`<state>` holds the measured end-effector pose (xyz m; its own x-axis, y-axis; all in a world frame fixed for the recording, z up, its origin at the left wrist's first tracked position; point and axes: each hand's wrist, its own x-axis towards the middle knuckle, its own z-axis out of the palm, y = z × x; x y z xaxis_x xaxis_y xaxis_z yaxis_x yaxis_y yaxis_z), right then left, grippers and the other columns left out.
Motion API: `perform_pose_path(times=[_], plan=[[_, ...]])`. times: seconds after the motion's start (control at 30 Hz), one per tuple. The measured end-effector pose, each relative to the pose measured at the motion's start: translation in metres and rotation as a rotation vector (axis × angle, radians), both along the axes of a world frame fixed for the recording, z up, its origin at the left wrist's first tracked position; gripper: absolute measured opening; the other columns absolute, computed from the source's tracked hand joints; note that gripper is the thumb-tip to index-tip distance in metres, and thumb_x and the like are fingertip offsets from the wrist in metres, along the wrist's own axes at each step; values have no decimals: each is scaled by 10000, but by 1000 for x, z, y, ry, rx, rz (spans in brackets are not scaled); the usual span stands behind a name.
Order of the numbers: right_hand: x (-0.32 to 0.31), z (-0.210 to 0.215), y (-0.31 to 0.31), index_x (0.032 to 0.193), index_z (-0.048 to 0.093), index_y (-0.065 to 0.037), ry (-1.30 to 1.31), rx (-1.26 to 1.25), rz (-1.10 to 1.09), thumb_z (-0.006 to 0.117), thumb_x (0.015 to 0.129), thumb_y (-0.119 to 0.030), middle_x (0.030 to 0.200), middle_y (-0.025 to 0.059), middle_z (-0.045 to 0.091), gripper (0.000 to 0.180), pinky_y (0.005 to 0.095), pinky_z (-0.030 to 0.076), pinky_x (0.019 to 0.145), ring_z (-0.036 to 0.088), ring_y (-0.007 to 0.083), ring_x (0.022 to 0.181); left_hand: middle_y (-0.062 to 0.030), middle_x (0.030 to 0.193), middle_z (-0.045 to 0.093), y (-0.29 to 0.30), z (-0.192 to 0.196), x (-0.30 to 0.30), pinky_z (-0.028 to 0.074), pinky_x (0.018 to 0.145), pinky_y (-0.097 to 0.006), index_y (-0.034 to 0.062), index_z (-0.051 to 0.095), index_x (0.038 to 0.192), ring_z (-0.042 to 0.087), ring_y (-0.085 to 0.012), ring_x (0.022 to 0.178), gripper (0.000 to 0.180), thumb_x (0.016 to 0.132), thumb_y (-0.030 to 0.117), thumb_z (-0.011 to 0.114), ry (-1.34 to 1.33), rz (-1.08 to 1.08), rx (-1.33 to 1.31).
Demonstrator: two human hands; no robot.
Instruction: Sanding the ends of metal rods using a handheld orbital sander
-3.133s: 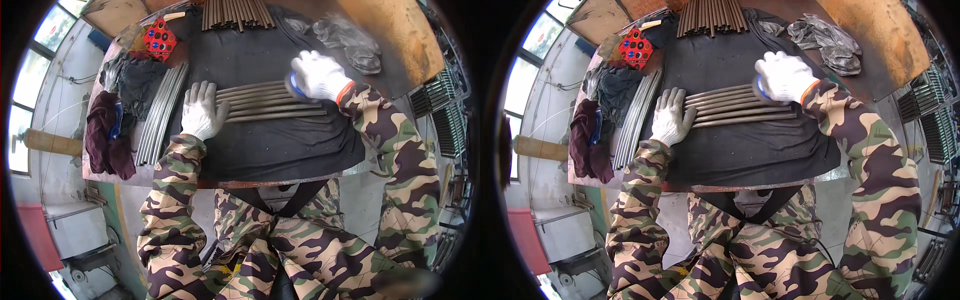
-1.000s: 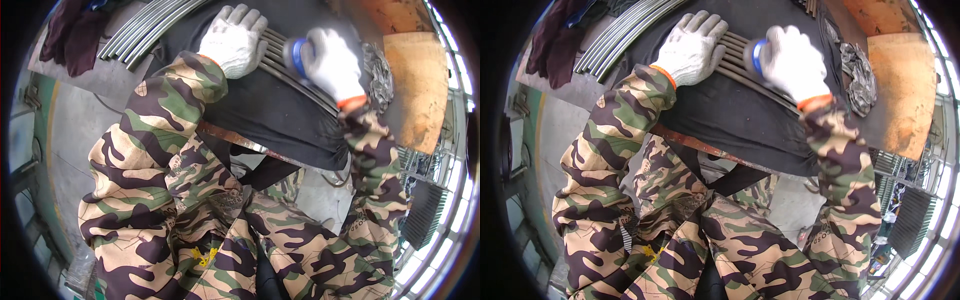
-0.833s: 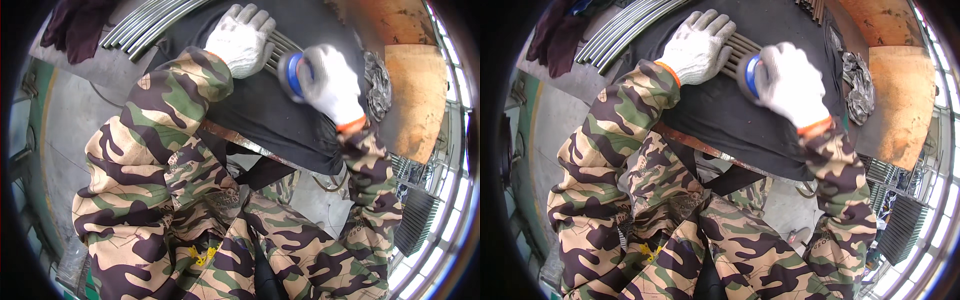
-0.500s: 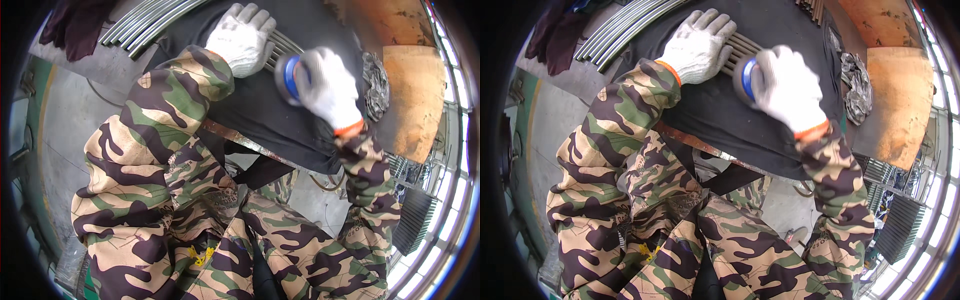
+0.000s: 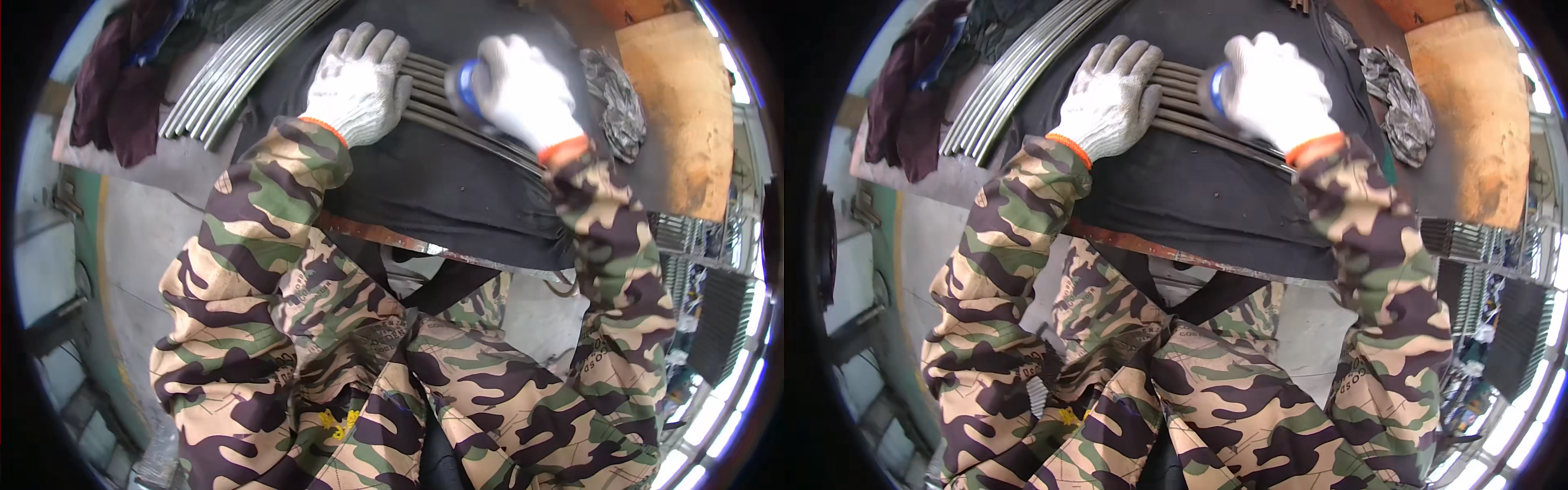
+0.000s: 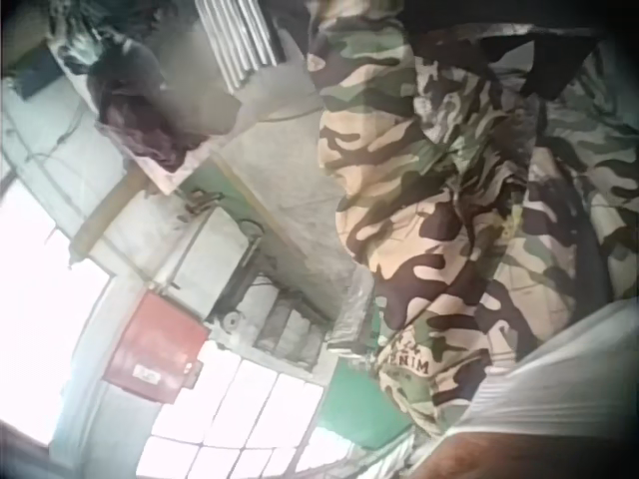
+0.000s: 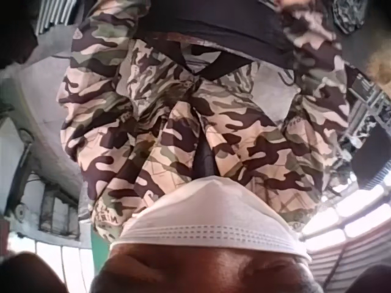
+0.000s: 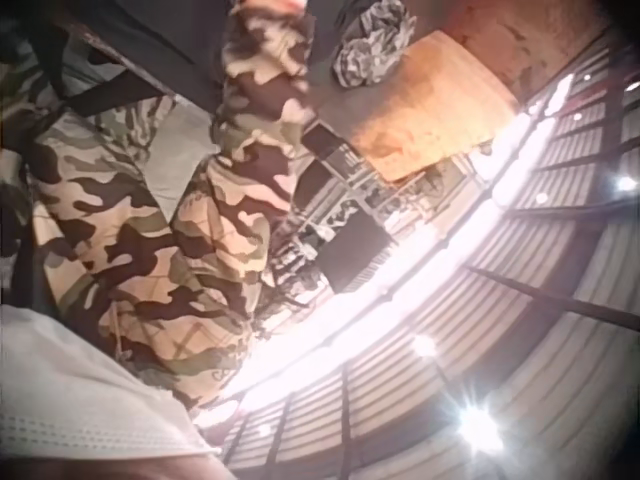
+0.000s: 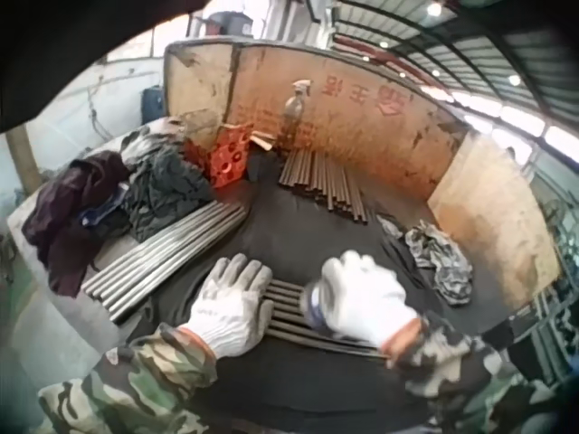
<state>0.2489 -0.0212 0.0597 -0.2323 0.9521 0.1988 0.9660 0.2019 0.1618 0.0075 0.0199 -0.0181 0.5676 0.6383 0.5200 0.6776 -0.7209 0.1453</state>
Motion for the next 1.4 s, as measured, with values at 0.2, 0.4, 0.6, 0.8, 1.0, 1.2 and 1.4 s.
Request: perform_pose_path(times=[0.2, 0.4, 0.6, 0.8, 1.0, 1.2, 1.4], plan=[[3, 1, -46, 1150, 679, -119, 94, -44, 123, 681, 942, -230, 1053, 157, 658, 236, 539, 611, 795, 694, 390, 969, -211, 1333, 683, 11, -3, 29, 424, 1169, -534, -8, 644, 1325, 587, -430, 1337, 435, 960, 220, 708, 67, -13, -41], [19, 4, -10, 1139, 735, -133, 67, 80, -129, 612, 972, -277, 1112, 149, 736, 252, 554, 619, 862, 741, 370, 1063, -273, 1421, 662, 15, 5, 15, 419, 1189, -570, -32, 629, 1395, 586, -486, 1354, 498, 982, 238, 690, 77, -75, -20], [-5, 9, -56, 1127, 716, -67, 151, -68, 96, 622, 986, -270, 1111, 181, 703, 264, 529, 636, 826, 726, 375, 1009, -201, 1293, 690, 20, 1, 13, 463, 1074, -520, -17, 660, 1287, 616, -406, 1222, 434, 938, 239, 695, 79, -102, 157], [-1, 10, -3, 1200, 738, -79, 145, -60, -71, 601, 1010, -235, 1162, 178, 722, 281, 509, 631, 902, 734, 376, 1113, -254, 1457, 659, 23, -1, 23, 408, 1207, -565, -14, 638, 1434, 576, -476, 1387, 471, 1023, 219, 635, 150, -63, -3], [-17, 19, -37, 1222, 748, -89, 167, -139, 42, 612, 1003, -245, 1209, 159, 725, 301, 504, 622, 963, 709, 348, 1199, -196, 1298, 679, 21, -2, 19, 452, 1076, -525, 1, 655, 1267, 606, -395, 1240, 372, 968, 221, 646, 108, -79, 141], [6, 13, -19, 1188, 758, -64, 171, -141, -138, 605, 982, -211, 1241, 203, 735, 295, 538, 627, 917, 737, 390, 1148, -197, 1279, 677, 15, -6, 18, 459, 1052, -526, -2, 653, 1284, 609, -405, 1213, 394, 965, 229, 644, 97, -77, 198], [-5, 28, -11, 1203, 759, -83, 174, -231, -129, 616, 988, -247, 1177, 188, 745, 306, 524, 636, 881, 759, 374, 1088, -258, 1480, 646, 13, 8, 18, 388, 1225, -558, -8, 636, 1450, 559, -470, 1412, 484, 1047, 259, 608, 168, -48, -48]])
